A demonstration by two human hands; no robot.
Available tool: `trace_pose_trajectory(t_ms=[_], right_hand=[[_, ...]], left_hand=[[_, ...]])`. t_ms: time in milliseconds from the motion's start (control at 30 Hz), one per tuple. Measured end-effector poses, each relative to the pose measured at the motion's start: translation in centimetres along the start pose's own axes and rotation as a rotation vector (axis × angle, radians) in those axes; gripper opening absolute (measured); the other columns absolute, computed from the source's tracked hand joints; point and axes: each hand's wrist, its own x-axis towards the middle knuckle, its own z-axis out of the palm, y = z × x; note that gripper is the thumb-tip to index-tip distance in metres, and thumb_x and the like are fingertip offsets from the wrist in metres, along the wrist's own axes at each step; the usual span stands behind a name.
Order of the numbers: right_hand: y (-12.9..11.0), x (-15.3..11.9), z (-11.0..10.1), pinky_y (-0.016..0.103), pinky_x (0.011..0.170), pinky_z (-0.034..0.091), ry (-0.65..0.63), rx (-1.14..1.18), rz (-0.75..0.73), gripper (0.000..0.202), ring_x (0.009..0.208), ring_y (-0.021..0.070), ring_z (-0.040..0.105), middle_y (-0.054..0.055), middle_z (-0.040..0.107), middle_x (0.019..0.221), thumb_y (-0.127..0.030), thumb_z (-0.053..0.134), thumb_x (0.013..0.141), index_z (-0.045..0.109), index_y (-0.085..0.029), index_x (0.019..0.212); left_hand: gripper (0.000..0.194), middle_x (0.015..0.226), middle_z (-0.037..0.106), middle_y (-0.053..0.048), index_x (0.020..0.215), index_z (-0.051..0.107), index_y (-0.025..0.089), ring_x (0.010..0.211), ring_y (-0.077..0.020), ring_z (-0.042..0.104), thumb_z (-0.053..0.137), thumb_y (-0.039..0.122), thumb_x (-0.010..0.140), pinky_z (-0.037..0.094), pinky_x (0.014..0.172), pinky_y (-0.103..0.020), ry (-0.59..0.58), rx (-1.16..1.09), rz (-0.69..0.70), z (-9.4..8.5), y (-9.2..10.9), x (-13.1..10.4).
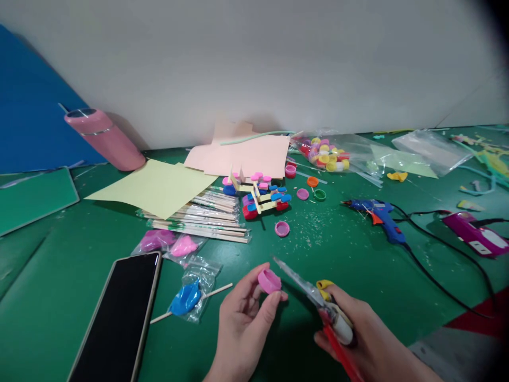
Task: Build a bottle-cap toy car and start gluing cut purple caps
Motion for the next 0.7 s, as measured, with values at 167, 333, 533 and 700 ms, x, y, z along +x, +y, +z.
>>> trace_pose_trajectory(t_ms=[167,333,533,700], right_hand=[[-0.5,-0.3,-0.8,0.019,0.044,0.035,0.045,-0.136,-0.012,0.021,0.049,0.0103,0.041,-0.006,0.047,0.059,-0.022,0.059,0.062,0.04,-0.023,0.07],[-0.1,-0.6,-1.1,0.022,0.046,0.038,0.073,-0.296,0.008,0.027,0.052,0.0131,0.05,-0.004,0.055,0.064,-0.021,0.064,0.056,0.043,-0.024,0.073],[0.1,-0.6,-1.3,0.024,0.048,0.038,0.099,-0.359,0.024,0.023,0.055,0.0154,0.052,-0.001,0.056,0.067,-0.026,0.063,0.059,0.045,-0.022,0.073],[0.5,-0.5,-0.8,0.024,0.05,0.038,0.099,-0.357,0.026,0.024,0.057,0.0164,0.053,0.0,0.056,0.067,-0.028,0.064,0.061,0.045,-0.022,0.074]], left_hand=[[0.03,0.068,0.069,-0.002,0.09,0.065,0.017,0.058,-0.0146,0.065,0.071,0.02,0.061,0.053,0.057,-0.022,-0.047,-0.019,-0.045,-0.2,0.1,0.4],[0.029,0.077,0.07,-0.001,0.09,0.066,0.019,0.067,-0.0132,0.064,0.071,0.018,0.061,0.052,0.062,-0.018,0.009,0.009,-0.005,-0.6,-0.5,0.5],[0.031,0.077,0.067,-0.002,0.093,0.064,0.018,0.064,-0.0128,0.061,0.069,0.02,0.063,0.051,0.063,-0.022,0.026,0.087,0.035,-0.8,-1.1,0.4],[0.03,0.075,0.065,-0.001,0.094,0.063,0.018,0.064,-0.0126,0.059,0.067,0.021,0.064,0.051,0.061,-0.022,0.016,0.158,0.076,-1.0,-1.5,0.5]])
